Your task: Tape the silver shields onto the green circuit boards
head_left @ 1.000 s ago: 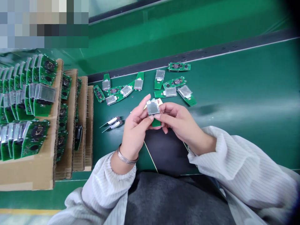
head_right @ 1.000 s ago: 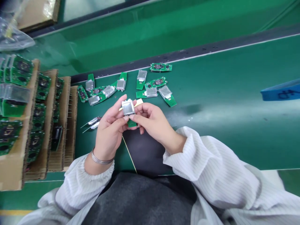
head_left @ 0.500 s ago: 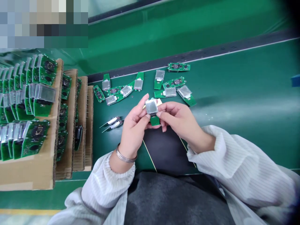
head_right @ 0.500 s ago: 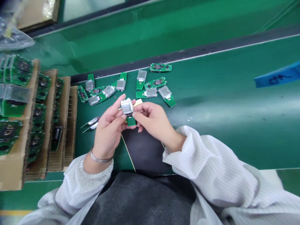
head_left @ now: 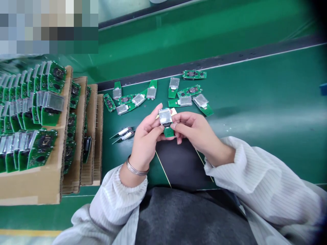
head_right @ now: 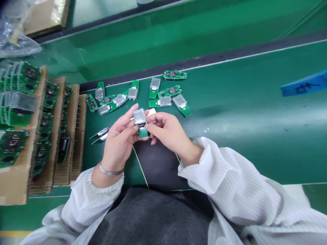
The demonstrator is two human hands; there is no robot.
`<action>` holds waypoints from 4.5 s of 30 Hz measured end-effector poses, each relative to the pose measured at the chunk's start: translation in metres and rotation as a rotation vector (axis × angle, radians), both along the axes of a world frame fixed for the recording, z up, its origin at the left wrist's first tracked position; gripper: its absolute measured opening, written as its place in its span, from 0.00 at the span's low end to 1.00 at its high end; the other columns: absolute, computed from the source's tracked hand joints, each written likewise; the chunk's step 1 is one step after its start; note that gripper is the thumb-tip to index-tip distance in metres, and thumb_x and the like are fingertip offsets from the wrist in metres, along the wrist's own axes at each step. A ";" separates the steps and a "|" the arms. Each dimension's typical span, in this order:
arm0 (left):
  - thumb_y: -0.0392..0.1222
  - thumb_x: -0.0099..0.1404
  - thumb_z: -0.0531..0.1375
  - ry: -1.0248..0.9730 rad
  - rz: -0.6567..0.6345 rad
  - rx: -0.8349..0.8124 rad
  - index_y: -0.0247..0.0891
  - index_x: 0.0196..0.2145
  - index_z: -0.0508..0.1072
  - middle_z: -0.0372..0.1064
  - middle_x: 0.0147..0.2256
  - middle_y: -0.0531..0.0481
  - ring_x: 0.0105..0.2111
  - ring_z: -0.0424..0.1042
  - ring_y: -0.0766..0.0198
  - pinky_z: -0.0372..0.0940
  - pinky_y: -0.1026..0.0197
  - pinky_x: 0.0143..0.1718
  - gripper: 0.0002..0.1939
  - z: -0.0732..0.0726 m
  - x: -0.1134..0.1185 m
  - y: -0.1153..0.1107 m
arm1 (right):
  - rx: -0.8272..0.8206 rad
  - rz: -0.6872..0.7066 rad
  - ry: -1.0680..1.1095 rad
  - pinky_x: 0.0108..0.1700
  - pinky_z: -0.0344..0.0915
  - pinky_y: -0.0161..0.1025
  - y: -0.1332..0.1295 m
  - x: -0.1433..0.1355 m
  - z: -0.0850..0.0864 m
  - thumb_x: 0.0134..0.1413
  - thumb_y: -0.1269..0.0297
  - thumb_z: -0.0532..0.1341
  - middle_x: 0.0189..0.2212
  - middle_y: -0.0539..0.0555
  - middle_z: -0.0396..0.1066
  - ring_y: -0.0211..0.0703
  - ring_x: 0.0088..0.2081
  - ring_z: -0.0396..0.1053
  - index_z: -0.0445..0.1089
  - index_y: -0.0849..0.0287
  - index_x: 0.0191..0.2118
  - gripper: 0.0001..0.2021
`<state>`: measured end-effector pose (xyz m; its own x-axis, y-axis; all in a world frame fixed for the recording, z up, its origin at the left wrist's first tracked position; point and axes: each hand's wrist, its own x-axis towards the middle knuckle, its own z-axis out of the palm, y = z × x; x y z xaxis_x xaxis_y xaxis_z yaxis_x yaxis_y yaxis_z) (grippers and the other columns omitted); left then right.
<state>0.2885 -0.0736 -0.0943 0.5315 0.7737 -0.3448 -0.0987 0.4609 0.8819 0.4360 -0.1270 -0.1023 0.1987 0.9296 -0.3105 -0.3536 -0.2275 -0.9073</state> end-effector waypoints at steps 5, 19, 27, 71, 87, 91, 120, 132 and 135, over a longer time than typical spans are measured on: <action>0.34 0.66 0.60 -0.007 -0.005 0.009 0.47 0.68 0.65 0.75 0.58 0.48 0.45 0.80 0.61 0.77 0.67 0.35 0.33 -0.001 0.001 0.000 | 0.003 -0.013 -0.033 0.18 0.68 0.32 0.001 0.001 -0.001 0.44 0.65 0.70 0.19 0.45 0.69 0.33 0.18 0.66 0.72 0.61 0.33 0.09; 0.34 0.66 0.61 0.035 0.016 0.050 0.48 0.67 0.66 0.77 0.56 0.50 0.45 0.80 0.60 0.78 0.65 0.36 0.33 -0.002 0.000 -0.002 | -0.011 0.005 -0.045 0.19 0.68 0.33 0.001 0.001 -0.002 0.46 0.63 0.71 0.19 0.45 0.70 0.34 0.17 0.66 0.72 0.61 0.34 0.11; 0.33 0.64 0.63 0.005 0.011 0.064 0.47 0.67 0.65 0.75 0.58 0.48 0.52 0.78 0.56 0.78 0.65 0.37 0.35 0.000 0.000 -0.003 | 0.016 0.053 -0.022 0.19 0.67 0.32 0.001 -0.001 -0.001 0.45 0.64 0.74 0.23 0.44 0.68 0.32 0.17 0.66 0.71 0.60 0.33 0.12; 0.35 0.63 0.65 0.016 0.042 0.033 0.46 0.68 0.64 0.75 0.58 0.46 0.53 0.78 0.51 0.78 0.64 0.35 0.37 0.003 0.001 -0.004 | 0.080 0.061 0.042 0.17 0.64 0.28 0.000 -0.002 -0.004 0.49 0.65 0.71 0.24 0.44 0.69 0.29 0.16 0.66 0.71 0.62 0.33 0.10; 0.33 0.60 0.63 -0.040 0.037 -0.113 0.44 0.65 0.68 0.77 0.55 0.49 0.36 0.81 0.65 0.78 0.65 0.34 0.35 0.004 0.000 0.002 | -0.029 0.075 0.203 0.17 0.68 0.29 -0.001 0.002 -0.001 0.46 0.65 0.72 0.19 0.46 0.69 0.33 0.20 0.66 0.74 0.61 0.33 0.10; 0.32 0.61 0.60 -0.070 0.023 -0.181 0.43 0.65 0.68 0.76 0.56 0.49 0.34 0.80 0.67 0.79 0.65 0.33 0.34 0.005 -0.001 0.005 | -0.061 0.070 0.198 0.17 0.67 0.29 -0.001 0.005 0.002 0.42 0.63 0.75 0.19 0.47 0.69 0.33 0.20 0.65 0.75 0.62 0.30 0.12; 0.34 0.64 0.63 -0.042 0.013 -0.018 0.48 0.66 0.68 0.75 0.59 0.47 0.40 0.81 0.62 0.77 0.65 0.33 0.33 0.001 -0.002 -0.001 | -0.020 0.085 0.052 0.16 0.63 0.29 -0.001 0.006 -0.002 0.46 0.60 0.72 0.20 0.48 0.69 0.34 0.19 0.65 0.75 0.61 0.32 0.11; 0.34 0.65 0.63 -0.051 0.019 -0.005 0.48 0.64 0.70 0.75 0.58 0.48 0.44 0.82 0.57 0.78 0.64 0.32 0.30 0.001 -0.003 -0.002 | 0.001 0.085 -0.070 0.18 0.66 0.30 -0.002 0.007 0.006 0.48 0.61 0.69 0.19 0.48 0.69 0.34 0.20 0.66 0.74 0.60 0.31 0.08; 0.35 0.65 0.63 -0.040 0.018 -0.008 0.48 0.64 0.70 0.75 0.58 0.47 0.44 0.82 0.56 0.78 0.63 0.31 0.31 0.002 -0.003 -0.002 | -0.002 0.078 -0.071 0.18 0.65 0.30 -0.002 0.006 0.006 0.47 0.60 0.70 0.19 0.48 0.69 0.34 0.20 0.65 0.74 0.60 0.31 0.10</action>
<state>0.2851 -0.0753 -0.0925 0.5314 0.7803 -0.3297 -0.1423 0.4659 0.8733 0.4419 -0.1289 -0.0963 0.1468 0.9424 -0.3005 -0.2695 -0.2542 -0.9288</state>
